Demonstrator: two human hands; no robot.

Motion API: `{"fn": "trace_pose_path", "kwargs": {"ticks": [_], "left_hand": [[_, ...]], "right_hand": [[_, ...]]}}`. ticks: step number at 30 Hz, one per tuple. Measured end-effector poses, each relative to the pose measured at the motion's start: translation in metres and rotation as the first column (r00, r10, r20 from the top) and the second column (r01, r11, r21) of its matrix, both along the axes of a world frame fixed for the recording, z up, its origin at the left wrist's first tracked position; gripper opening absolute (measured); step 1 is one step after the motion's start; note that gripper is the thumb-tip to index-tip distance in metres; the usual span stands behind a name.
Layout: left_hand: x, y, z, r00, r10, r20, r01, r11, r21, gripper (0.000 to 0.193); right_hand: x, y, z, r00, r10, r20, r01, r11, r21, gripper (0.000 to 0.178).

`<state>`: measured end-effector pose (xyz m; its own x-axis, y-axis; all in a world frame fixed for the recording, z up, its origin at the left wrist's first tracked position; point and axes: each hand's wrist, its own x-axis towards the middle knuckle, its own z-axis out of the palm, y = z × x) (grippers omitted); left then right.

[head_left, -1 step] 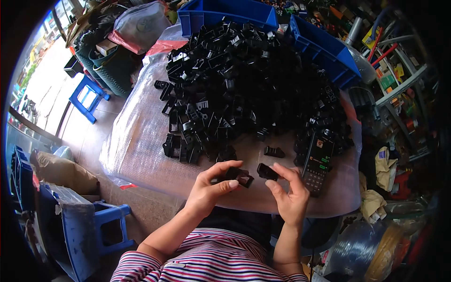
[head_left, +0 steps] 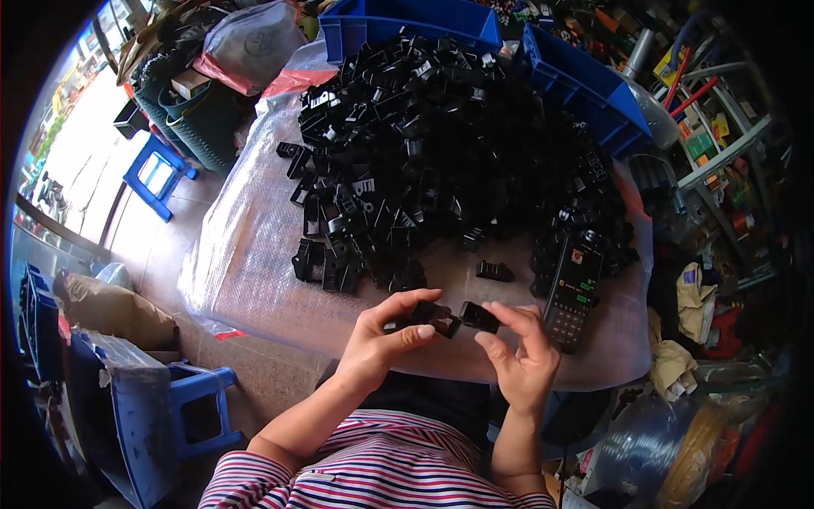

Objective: Assembling small black plastic components by hand at a workstation.

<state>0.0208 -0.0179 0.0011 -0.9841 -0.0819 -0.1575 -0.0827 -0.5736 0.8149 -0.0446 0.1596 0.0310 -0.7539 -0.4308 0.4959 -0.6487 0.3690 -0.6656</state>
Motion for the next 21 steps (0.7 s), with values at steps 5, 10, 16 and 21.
{"fn": "trace_pose_path", "kwargs": {"ticks": [5, 10, 16, 21], "left_hand": [[0.003, 0.007, 0.001, 1.0, 0.002, 0.018, 0.002, 0.969, -0.248, 0.044], [0.006, 0.015, 0.004, 0.995, 0.035, -0.093, -0.069, 0.916, -0.395, 0.045], [0.018, 0.016, -0.006, 0.984, 0.04, -0.175, -0.096, 0.941, -0.325, 0.035], [0.021, 0.004, -0.016, 0.998, 0.045, -0.039, -0.038, 0.986, 0.165, 0.025]], "right_hand": [[0.011, -0.014, -0.003, 0.988, 0.09, -0.125, -0.096, 0.995, -0.039, 0.03], [0.016, -0.011, -0.014, 0.982, 0.063, -0.177, -0.059, 0.998, 0.025, 0.03], [0.023, -0.003, -0.033, 0.794, 0.32, 0.517, -0.085, 0.901, -0.426, 0.032], [-0.019, -0.003, -0.002, 0.989, 0.127, -0.081, -0.115, 0.984, 0.135, 0.04]]}}
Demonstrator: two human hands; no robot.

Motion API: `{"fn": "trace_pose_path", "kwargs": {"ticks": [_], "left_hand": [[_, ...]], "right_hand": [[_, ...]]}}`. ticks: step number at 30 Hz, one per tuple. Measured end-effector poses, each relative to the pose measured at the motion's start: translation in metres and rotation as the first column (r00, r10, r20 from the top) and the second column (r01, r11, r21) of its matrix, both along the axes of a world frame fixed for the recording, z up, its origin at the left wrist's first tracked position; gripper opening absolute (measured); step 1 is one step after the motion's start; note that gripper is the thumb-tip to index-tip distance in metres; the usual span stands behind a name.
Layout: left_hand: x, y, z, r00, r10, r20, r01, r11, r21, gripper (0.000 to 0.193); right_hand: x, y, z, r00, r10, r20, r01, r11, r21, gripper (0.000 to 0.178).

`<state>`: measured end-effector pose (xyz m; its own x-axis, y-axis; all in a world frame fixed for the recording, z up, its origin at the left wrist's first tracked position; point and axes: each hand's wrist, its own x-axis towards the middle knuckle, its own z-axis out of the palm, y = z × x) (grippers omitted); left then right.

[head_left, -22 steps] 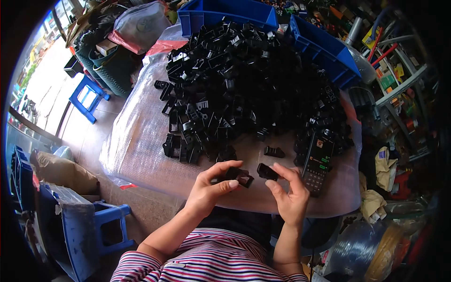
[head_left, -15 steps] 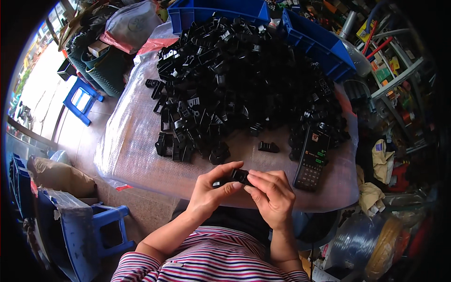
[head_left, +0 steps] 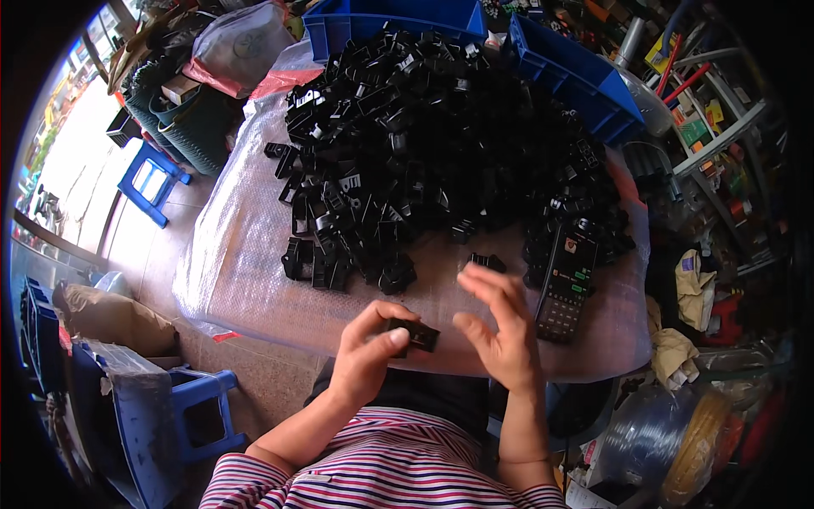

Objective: Assembling small black plastic components by hand at a workstation.

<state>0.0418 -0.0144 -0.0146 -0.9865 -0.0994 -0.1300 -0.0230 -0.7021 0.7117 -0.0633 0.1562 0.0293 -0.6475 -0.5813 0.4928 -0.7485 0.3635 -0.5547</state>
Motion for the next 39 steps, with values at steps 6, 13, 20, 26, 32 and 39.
{"fn": "trace_pose_path", "kwargs": {"ticks": [6, 13, 20, 26, 32, 39], "left_hand": [[-0.007, -0.016, 0.013, 0.993, -0.095, -0.076, 0.118, 0.911, 0.396, 0.039], [-0.009, 0.011, 0.003, 0.945, 0.049, -0.323, -0.189, 0.888, -0.419, 0.057], [-0.016, 0.015, 0.006, 0.686, -0.11, -0.719, -0.707, 0.13, -0.695, 0.042], [-0.014, -0.006, 0.002, 0.817, 0.189, -0.545, -0.555, 0.515, -0.653, 0.036], [-0.018, -0.008, 0.007, 0.996, 0.046, -0.072, -0.051, 0.996, -0.067, 0.045], [-0.019, -0.009, 0.005, 1.0, 0.002, -0.027, -0.001, 1.0, 0.021, 0.039]], "right_hand": [[-0.027, -0.01, -0.016, 0.976, -0.138, 0.168, 0.153, 0.985, -0.08, 0.034], [0.036, -0.024, -0.008, 0.853, 0.03, 0.521, 0.163, 0.933, -0.32, 0.024], [0.032, -0.019, -0.011, 0.697, 0.188, 0.692, 0.066, 0.944, -0.323, 0.025], [-0.02, 0.0, 0.013, 0.828, 0.16, 0.537, -0.079, 0.982, -0.172, 0.033], [-0.09, -0.002, -0.021, 0.926, -0.275, -0.26, 0.367, 0.822, 0.435, 0.028], [-0.041, -0.007, -0.008, 0.967, -0.216, 0.135, 0.195, 0.968, 0.157, 0.028]]}}
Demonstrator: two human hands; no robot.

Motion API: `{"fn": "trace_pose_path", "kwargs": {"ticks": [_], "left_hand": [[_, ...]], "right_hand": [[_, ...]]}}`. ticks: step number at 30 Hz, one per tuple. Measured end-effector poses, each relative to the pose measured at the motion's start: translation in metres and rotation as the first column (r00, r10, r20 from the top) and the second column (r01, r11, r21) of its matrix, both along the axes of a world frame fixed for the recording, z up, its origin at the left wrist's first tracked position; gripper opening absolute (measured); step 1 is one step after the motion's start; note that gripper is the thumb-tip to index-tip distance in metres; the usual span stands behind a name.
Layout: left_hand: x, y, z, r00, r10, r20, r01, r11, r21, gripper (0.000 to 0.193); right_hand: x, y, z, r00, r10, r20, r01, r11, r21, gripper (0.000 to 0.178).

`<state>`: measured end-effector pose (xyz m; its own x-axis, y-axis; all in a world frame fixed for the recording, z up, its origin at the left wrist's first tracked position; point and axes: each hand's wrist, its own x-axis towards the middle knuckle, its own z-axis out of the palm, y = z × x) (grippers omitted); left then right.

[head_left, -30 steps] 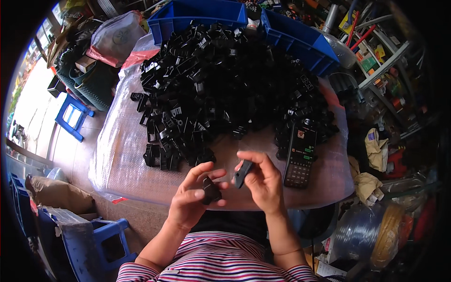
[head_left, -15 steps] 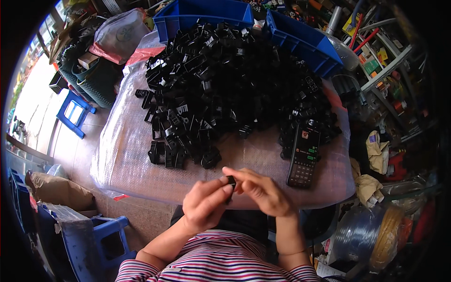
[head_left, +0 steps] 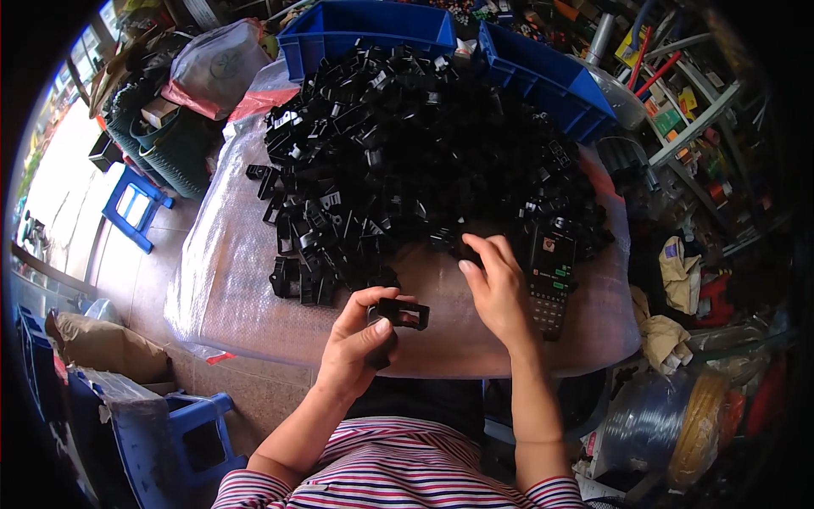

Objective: Assembling small black plastic components by hand at a workstation.

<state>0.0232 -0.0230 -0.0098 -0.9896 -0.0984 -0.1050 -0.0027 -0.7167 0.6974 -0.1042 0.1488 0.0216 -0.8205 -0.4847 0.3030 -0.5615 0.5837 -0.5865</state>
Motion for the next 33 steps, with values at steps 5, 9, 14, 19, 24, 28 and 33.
{"fn": "trace_pose_path", "kwargs": {"ticks": [5, 9, 14, 19, 24, 28, 33], "left_hand": [[-0.002, 0.004, 0.006, 0.999, -0.045, 0.01, 0.045, 0.999, -0.015, 0.04], [0.0, 0.005, 0.008, 0.997, -0.072, 0.026, 0.073, 0.996, -0.052, 0.041], [-0.001, 0.013, 0.007, 0.998, -0.05, 0.03, 0.054, 0.99, -0.132, 0.042], [-0.004, 0.023, 0.015, 0.991, 0.015, 0.136, -0.011, 1.0, -0.025, 0.036], [-0.017, 0.036, 0.02, 0.972, 0.067, 0.227, -0.09, 0.992, 0.092, 0.034], [-0.023, 0.034, 0.019, 0.967, 0.082, 0.242, -0.113, 0.987, 0.118, 0.034], [-0.016, 0.031, 0.015, 0.993, 0.002, 0.117, -0.016, 0.992, 0.124, 0.034]], "right_hand": [[0.065, 0.006, 0.027, 0.925, 0.202, 0.323, 0.002, 0.844, -0.536, 0.034], [0.066, 0.003, 0.02, 0.905, 0.316, 0.286, -0.081, 0.787, -0.612, 0.025], [0.068, -0.004, 0.017, 0.984, 0.172, 0.04, -0.137, 0.89, -0.435, 0.014], [0.07, -0.016, 0.016, 0.995, 0.091, 0.046, -0.064, 0.911, -0.408, 0.012], [0.057, -0.023, 0.006, 0.99, 0.119, -0.082, -0.14, 0.929, -0.342, 0.019], [0.062, -0.019, 0.018, 0.981, 0.173, 0.093, -0.118, 0.897, -0.427, 0.021], [0.061, -0.005, 0.011, 0.997, 0.067, 0.04, -0.043, 0.898, -0.437, 0.017]]}}
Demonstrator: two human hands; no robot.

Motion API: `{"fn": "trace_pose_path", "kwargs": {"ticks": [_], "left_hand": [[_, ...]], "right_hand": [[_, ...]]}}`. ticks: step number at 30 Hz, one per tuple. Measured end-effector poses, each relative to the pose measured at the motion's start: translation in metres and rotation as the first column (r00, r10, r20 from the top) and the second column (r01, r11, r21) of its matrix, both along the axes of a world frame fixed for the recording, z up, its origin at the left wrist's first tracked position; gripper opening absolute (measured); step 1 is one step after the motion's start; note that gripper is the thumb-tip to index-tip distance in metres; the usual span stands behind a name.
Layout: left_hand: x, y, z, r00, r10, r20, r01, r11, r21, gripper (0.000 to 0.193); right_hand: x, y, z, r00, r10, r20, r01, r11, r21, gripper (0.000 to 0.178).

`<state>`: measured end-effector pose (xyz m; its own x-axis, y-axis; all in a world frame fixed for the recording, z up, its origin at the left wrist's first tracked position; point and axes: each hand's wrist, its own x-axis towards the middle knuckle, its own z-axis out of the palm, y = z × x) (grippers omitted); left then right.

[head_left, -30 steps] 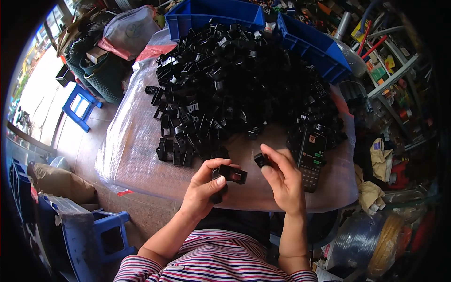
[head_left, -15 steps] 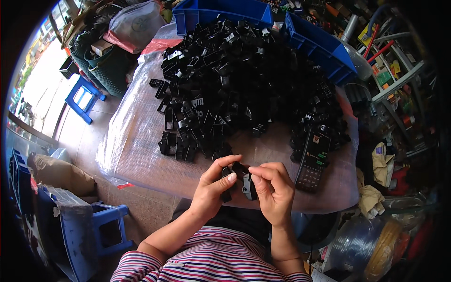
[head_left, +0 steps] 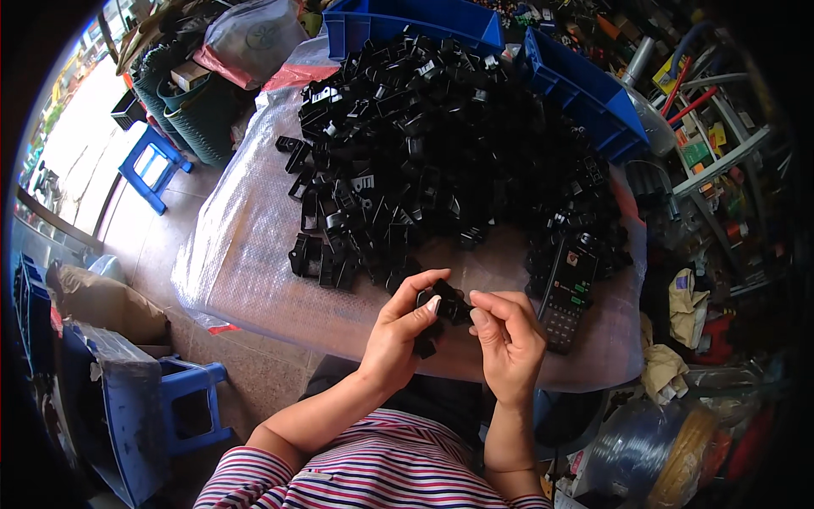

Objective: Assembling small black plastic components by hand at a workstation.

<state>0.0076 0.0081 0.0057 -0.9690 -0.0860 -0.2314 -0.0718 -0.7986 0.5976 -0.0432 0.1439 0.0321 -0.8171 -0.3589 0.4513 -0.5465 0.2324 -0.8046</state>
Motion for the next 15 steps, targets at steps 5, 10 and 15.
{"fn": "trace_pose_path", "kwargs": {"ticks": [5, 10, 15], "left_hand": [[0.002, -0.001, -0.003, 0.999, 0.028, -0.033, -0.029, 0.999, -0.018, 0.037], [0.002, -0.001, -0.002, 0.995, 0.043, -0.085, -0.051, 0.995, -0.09, 0.037], [0.004, -0.002, -0.008, 0.994, 0.005, -0.114, -0.025, 0.984, -0.177, 0.04]], "right_hand": [[0.0, -0.003, 0.008, 0.991, 0.092, -0.101, -0.08, 0.99, 0.114, 0.026], [0.002, -0.001, 0.0, 0.982, 0.071, -0.175, -0.042, 0.986, 0.162, 0.033], [0.002, 0.0, 0.002, 0.995, 0.005, -0.097, 0.001, 0.998, 0.062, 0.033]]}}
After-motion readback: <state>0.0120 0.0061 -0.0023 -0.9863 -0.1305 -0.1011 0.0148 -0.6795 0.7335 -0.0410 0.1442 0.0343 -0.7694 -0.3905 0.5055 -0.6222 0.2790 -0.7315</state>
